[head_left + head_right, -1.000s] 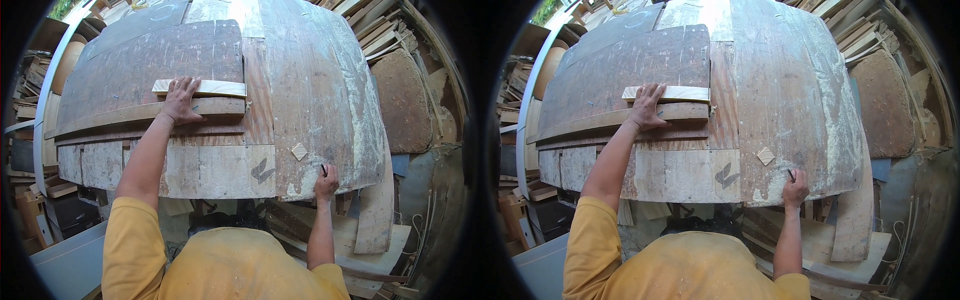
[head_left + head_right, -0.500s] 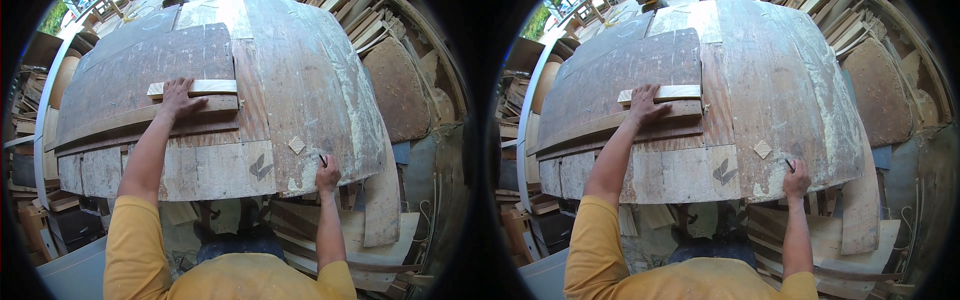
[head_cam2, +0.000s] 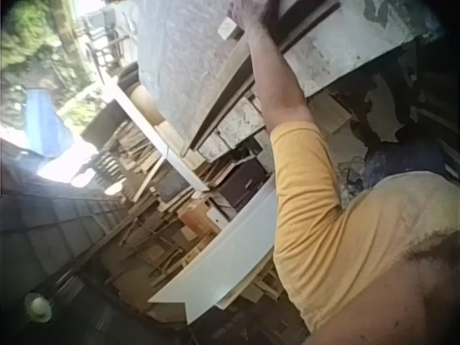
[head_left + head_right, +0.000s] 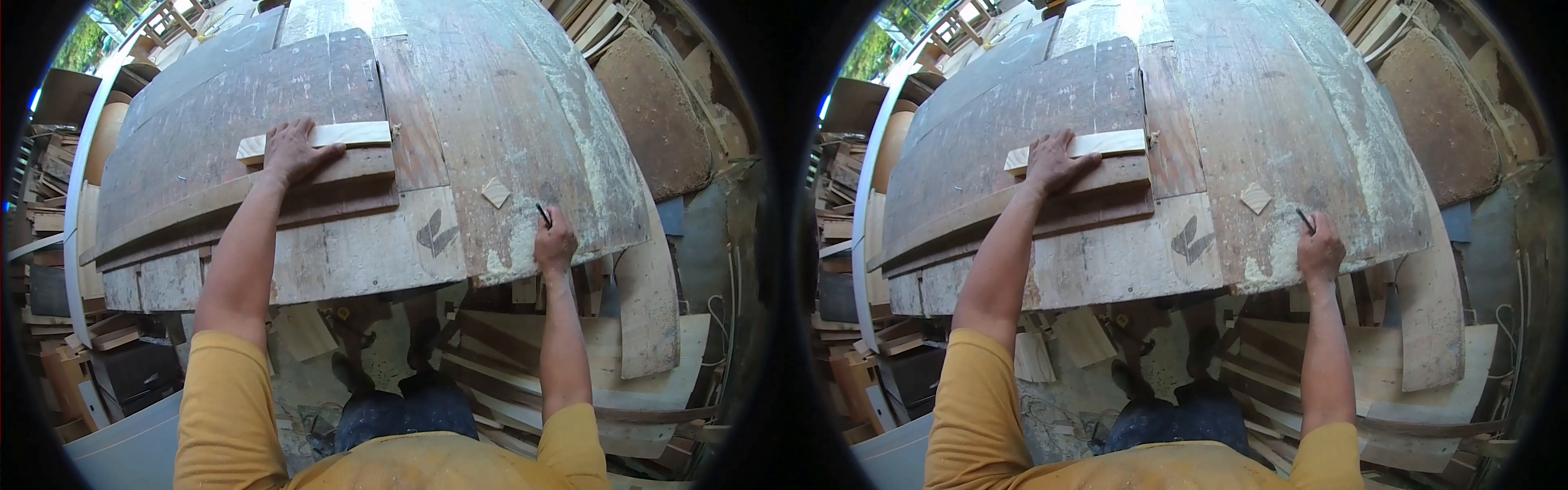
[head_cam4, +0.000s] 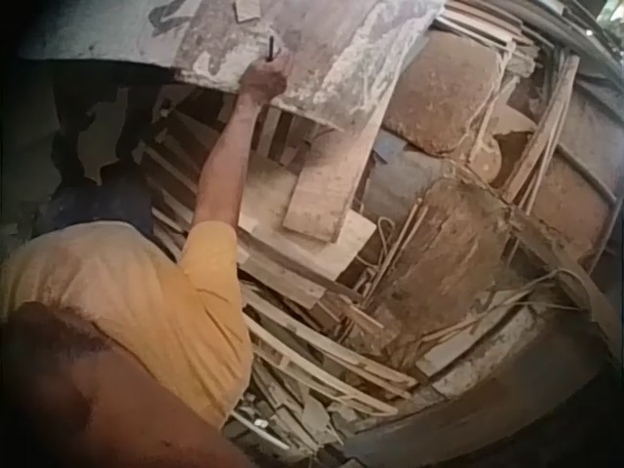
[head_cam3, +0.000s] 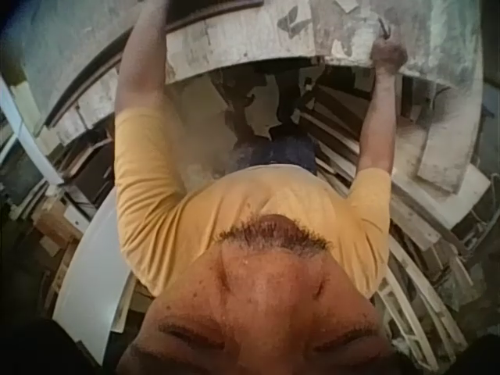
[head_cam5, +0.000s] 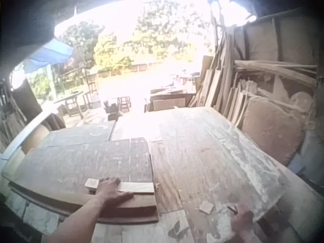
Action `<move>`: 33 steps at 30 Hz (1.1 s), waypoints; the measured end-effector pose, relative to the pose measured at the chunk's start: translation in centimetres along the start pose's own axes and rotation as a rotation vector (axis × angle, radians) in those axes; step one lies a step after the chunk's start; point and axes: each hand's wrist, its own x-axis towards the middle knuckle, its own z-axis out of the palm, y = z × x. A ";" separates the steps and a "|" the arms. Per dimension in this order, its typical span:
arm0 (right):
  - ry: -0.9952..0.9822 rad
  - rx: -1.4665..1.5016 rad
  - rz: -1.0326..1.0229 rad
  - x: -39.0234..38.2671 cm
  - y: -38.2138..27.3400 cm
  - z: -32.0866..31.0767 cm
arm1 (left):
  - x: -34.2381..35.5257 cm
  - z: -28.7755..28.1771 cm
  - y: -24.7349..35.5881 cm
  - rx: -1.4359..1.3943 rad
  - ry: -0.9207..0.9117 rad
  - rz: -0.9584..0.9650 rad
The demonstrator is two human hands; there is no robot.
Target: Measuring, marking wood, and removing nails from a wooden piece using a hammer and pincer.
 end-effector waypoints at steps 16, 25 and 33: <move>0.274 0.729 0.915 -11.5 20.1 2.9 | -15.8 0.7 4.2 0.028 0.072 0.081; 0.155 0.788 0.346 -6.8 27.7 19.1 | -15.8 2.1 3.6 0.019 0.053 0.120; 0.030 0.960 0.647 -13.8 34.1 24.2 | -15.5 2.0 3.3 0.012 0.081 0.148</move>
